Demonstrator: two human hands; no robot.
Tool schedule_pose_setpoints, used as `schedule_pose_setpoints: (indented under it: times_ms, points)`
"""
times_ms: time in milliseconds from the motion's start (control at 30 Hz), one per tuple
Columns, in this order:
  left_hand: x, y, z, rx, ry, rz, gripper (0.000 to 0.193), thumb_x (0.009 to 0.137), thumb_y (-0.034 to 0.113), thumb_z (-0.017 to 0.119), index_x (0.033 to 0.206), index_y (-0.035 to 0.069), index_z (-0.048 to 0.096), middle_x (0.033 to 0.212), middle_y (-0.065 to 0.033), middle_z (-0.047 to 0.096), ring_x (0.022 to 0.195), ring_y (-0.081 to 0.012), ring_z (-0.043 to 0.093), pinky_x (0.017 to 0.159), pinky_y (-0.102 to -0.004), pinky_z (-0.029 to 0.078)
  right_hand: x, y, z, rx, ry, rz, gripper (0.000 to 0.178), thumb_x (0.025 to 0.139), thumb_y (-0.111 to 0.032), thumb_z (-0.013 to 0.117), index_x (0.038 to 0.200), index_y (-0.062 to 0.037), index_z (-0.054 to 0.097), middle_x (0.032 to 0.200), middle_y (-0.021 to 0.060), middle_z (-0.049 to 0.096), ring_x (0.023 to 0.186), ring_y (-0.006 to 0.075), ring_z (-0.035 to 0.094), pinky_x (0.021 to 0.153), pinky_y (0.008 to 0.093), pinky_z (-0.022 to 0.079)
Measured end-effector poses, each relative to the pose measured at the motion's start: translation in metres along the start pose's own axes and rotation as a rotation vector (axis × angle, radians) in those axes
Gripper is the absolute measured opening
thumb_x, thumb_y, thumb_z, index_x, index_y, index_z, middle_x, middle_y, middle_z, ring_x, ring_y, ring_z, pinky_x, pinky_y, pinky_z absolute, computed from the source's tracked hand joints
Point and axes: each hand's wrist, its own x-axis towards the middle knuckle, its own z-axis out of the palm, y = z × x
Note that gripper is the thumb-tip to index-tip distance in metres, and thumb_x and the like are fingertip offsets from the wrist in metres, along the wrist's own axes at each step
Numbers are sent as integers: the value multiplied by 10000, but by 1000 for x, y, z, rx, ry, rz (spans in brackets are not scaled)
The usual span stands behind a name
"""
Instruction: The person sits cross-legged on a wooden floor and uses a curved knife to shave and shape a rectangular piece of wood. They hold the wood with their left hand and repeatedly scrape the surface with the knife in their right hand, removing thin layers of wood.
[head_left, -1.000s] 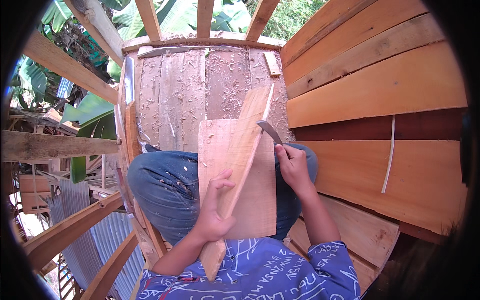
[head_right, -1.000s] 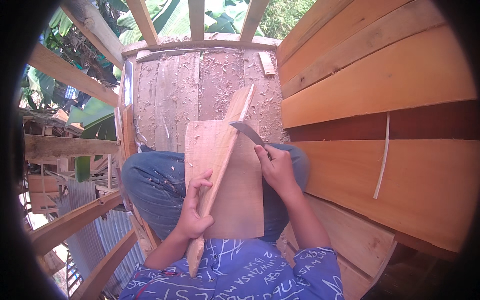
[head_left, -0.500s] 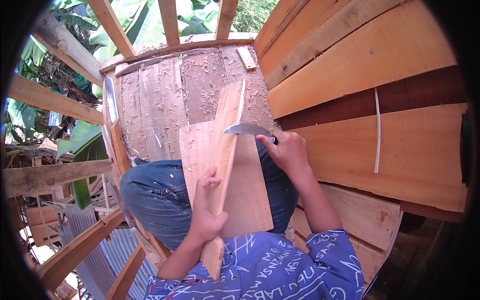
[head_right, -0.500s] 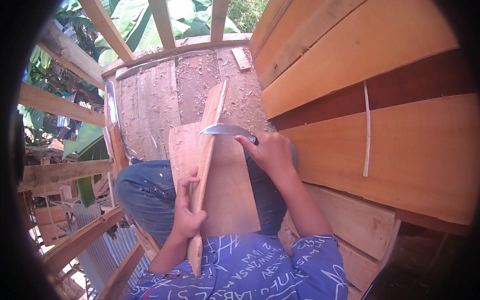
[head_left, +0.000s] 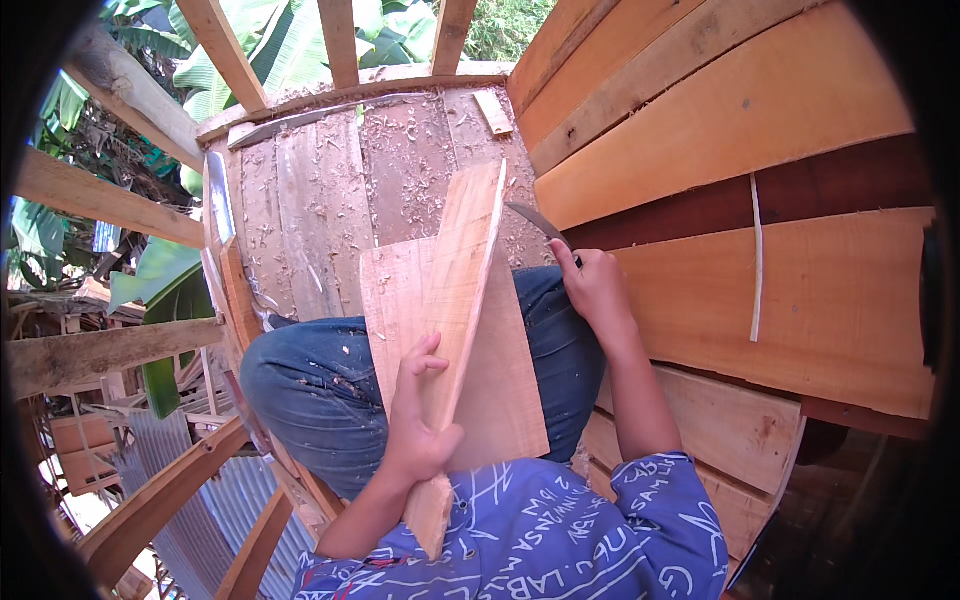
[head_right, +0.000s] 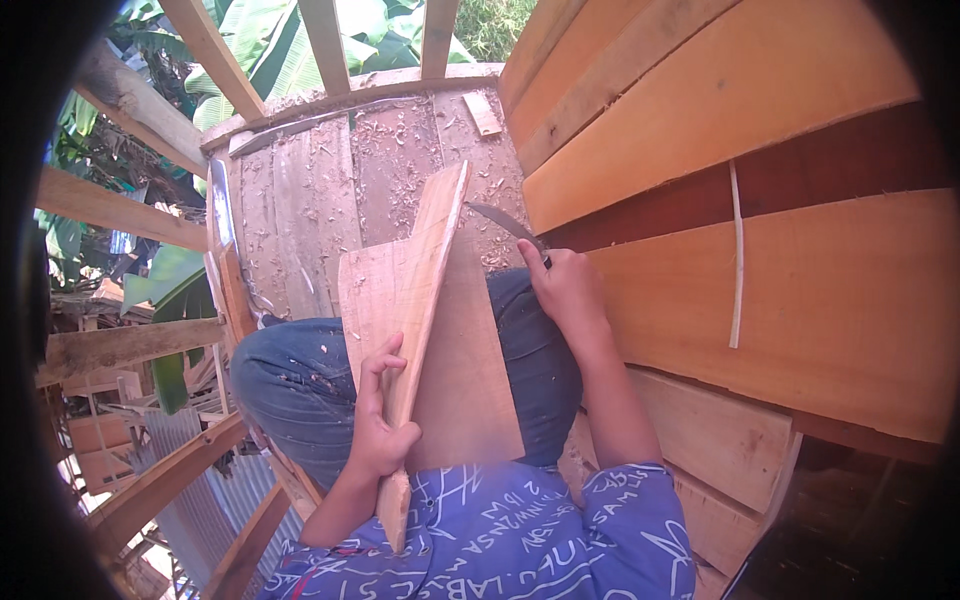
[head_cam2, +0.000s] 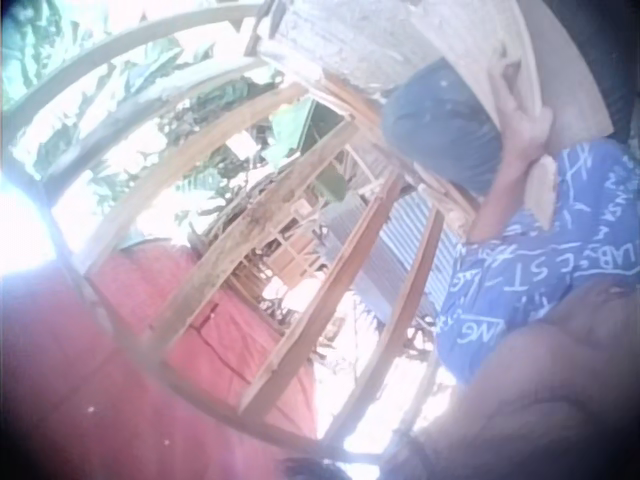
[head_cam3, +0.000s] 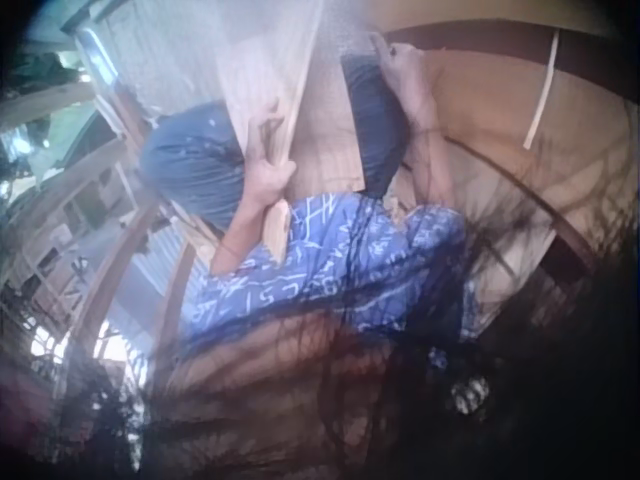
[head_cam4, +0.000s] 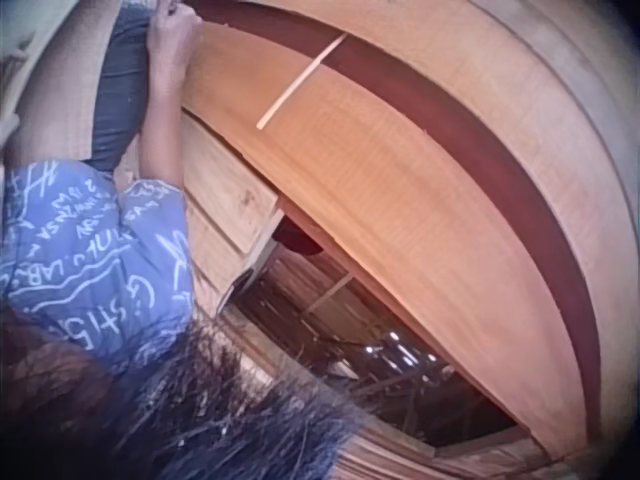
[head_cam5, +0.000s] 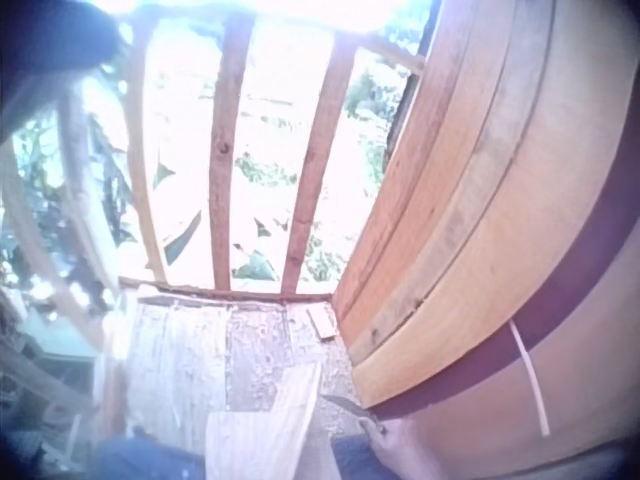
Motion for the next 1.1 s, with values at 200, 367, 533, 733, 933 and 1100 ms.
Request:
schedule_pose_setpoints:
  times_ms: [200,367,533,733,933,1100]
  points:
    - [0,-5,0,-62,38,5,607,575,21,526,1175,63,450,1469,-228,400,1445,-373,295,1171,-425,203,-35,-9,0,101,-20,21,601,948,-523,547,657,-3,618,633,245,595,659,449,611,602,510,471]
    - [0,-7,0,-77,40,2,620,553,25,526,1167,66,447,1470,-233,397,1422,-382,320,1168,-432,208,-55,-16,-12,187,5,24,567,931,-508,596,661,-9,592,602,222,578,599,439,586,557,500,454]
    - [4,-2,5,4,10,38,624,547,24,531,1164,67,450,1473,-231,396,1414,-386,332,1167,-435,211,-61,-25,-6,282,-45,-225,575,924,-533,591,702,-4,627,600,212,592,620,422,620,585,491,495]
    - [-5,2,14,105,22,22,614,570,-3,540,1173,59,449,1473,-221,402,1414,-379,341,1167,-422,226,6,7,-6,163,-40,63,628,952,-556,520,782,23,694,706,276,637,726,462,641,666,505,513]
    - [-9,3,20,136,76,42,621,570,9,532,1182,64,451,1473,-209,400,1422,-361,327,1171,-421,216,-31,-3,21,341,-140,1,665,944,-592,506,774,26,686,784,284,653,834,451,649,746,518,500]
    - [-16,4,24,160,97,62,597,588,-11,556,1172,53,449,1464,-218,409,1410,-377,349,1164,-419,246,-47,-2,22,441,-174,-55,657,941,-593,517,770,19,686,726,259,646,779,451,648,717,500,509]
